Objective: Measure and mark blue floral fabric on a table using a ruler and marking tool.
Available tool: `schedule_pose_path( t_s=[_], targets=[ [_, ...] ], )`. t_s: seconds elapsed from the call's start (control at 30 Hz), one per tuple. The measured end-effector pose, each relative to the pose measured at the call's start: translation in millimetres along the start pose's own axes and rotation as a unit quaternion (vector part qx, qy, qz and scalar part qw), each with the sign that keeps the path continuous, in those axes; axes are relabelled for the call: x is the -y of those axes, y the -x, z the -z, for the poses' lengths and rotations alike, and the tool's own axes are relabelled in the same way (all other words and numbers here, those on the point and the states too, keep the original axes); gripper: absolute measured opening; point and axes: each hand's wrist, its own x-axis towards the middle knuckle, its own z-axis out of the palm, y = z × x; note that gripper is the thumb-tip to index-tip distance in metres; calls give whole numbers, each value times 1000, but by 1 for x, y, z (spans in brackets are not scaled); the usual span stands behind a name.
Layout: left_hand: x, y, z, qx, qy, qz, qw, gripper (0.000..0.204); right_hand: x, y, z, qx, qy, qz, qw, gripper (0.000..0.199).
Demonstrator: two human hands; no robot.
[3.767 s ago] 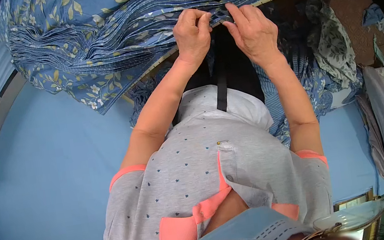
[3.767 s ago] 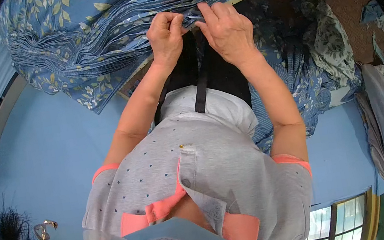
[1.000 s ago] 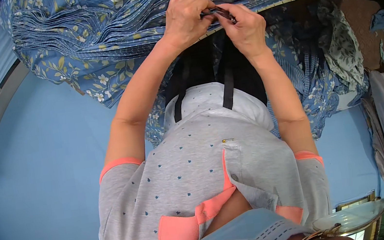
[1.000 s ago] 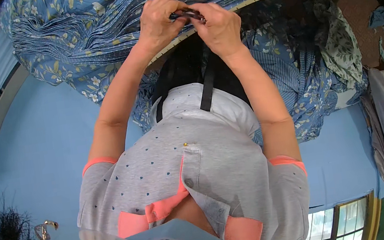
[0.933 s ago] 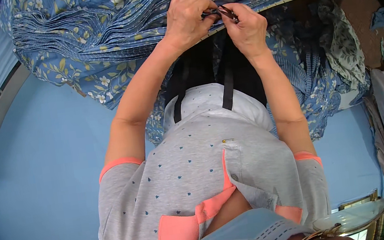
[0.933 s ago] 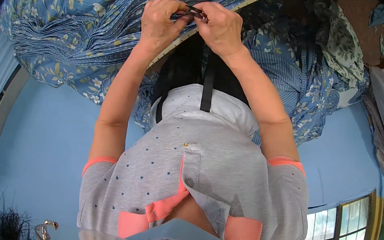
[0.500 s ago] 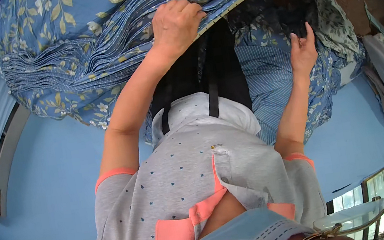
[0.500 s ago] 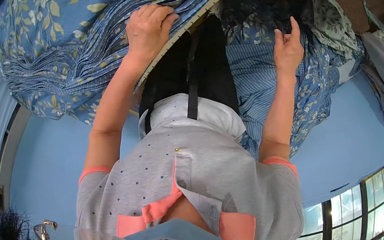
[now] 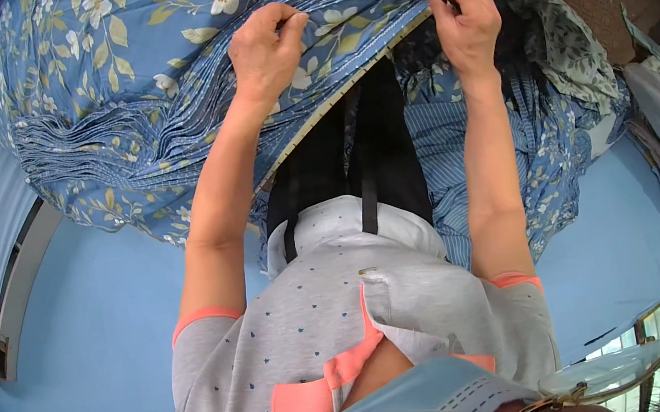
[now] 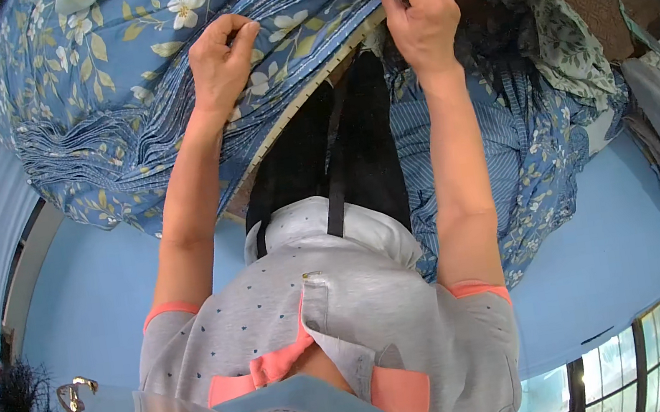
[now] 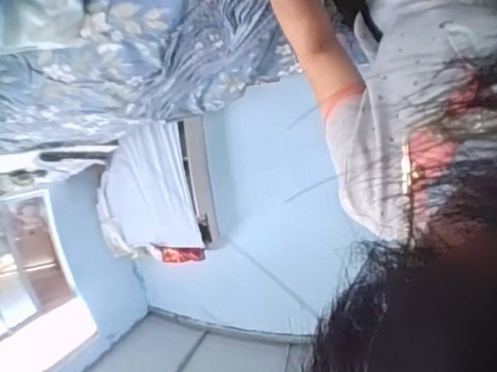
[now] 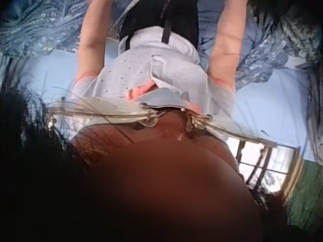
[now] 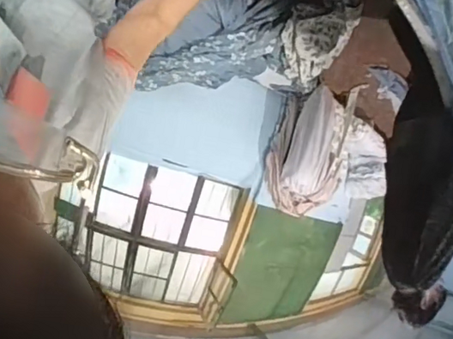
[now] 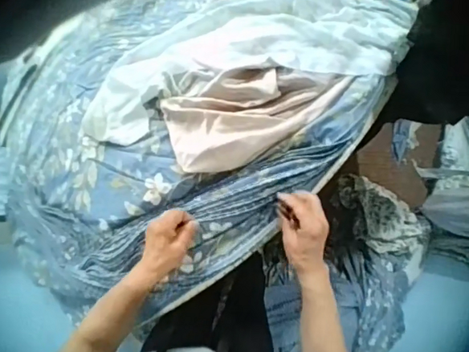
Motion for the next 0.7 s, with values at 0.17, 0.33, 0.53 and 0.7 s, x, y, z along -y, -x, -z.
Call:
schedule_pose_path(
  t_s=[0.17, 0.33, 0.53, 0.7],
  targets=[
    [5, -5, -3, -32, -24, -18, 999, 12, 6, -46, 0, 66, 3, -76, 995, 19],
    [-4, -6, -4, -119, -112, -130, 978, 8, 6, -68, -8, 78, 41, -32, 996, 20],
    [-46, 35, -14, 23, -75, -211, 974, 17, 7, -75, -8, 104, 44, -57, 992, 20],
    [-41, 42, -13, 87, -112, -164, 976, 15, -5, -75, -8, 120, 35, -30, 992, 20]
  ],
)
